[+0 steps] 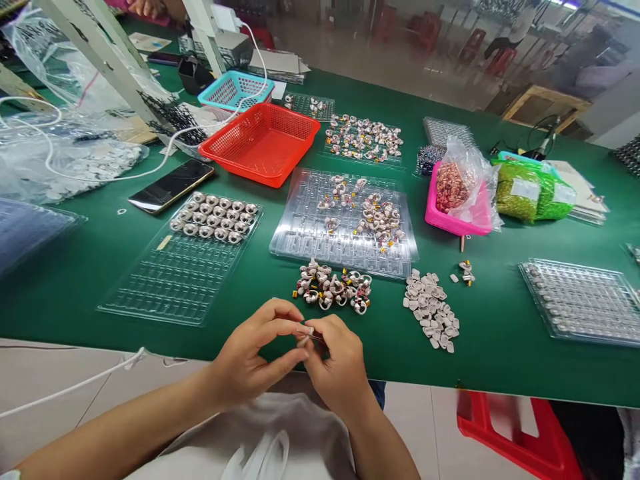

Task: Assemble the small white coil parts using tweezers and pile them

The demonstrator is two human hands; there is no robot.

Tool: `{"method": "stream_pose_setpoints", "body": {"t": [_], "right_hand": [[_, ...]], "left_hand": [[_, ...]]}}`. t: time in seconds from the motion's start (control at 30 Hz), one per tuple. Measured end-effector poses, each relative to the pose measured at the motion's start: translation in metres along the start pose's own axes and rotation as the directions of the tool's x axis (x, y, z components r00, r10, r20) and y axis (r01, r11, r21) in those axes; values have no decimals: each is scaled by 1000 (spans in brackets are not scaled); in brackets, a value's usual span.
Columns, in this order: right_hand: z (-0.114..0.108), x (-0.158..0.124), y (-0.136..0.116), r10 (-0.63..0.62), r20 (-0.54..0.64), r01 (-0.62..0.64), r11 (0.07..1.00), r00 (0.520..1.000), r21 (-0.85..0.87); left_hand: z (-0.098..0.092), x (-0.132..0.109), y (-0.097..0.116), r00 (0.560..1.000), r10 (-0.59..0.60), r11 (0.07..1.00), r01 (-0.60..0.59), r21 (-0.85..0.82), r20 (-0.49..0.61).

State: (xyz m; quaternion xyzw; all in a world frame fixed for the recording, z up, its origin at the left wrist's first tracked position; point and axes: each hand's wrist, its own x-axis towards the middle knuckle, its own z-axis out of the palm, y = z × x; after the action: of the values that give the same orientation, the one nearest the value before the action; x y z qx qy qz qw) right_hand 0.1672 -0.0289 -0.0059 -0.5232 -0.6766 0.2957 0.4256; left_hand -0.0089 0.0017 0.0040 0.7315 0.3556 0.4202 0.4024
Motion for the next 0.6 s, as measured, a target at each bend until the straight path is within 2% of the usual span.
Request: {"method": "stream_pose_setpoints", "body": {"t": [0.1, 0.17, 0.23, 0.3, 0.37, 0.43, 0.5, 0.6], "right_hand": [[3, 1, 3, -94, -47, 89, 990, 994, -107], [6, 1, 3, -137, -59, 127, 980, 989, -151], [8, 2, 2, -157, -55, 147, 978, 986, -149], [11, 3, -1, -162, -47, 156, 982, 986, -110], [14, 5, -4, -176, -35, 173, 983, 984, -68], [19, 8, -7, -191, -17, 190, 981, 981, -43], [24, 10, -8, -205, 6, 205, 979, 979, -17], [32, 13, -8, -238, 37, 237, 971, 971, 35]], "left_hand": [[-5, 3, 4, 995, -101, 995, 101, -18, 6], [-9, 4, 5, 961, -275, 954, 277, -114, 38], [-15, 5, 4, 876, -474, 833, 480, -275, 93], [-20, 6, 1, 782, -596, 659, 606, -446, 181], [-25, 7, -3, 717, -648, 503, 655, -564, 255], [-30, 7, -7, 675, -675, 389, 668, -635, 296], [-34, 5, -10, 656, -686, 325, 664, -673, 316], [-38, 0, -14, 656, -689, 308, 649, -695, 307]]}}
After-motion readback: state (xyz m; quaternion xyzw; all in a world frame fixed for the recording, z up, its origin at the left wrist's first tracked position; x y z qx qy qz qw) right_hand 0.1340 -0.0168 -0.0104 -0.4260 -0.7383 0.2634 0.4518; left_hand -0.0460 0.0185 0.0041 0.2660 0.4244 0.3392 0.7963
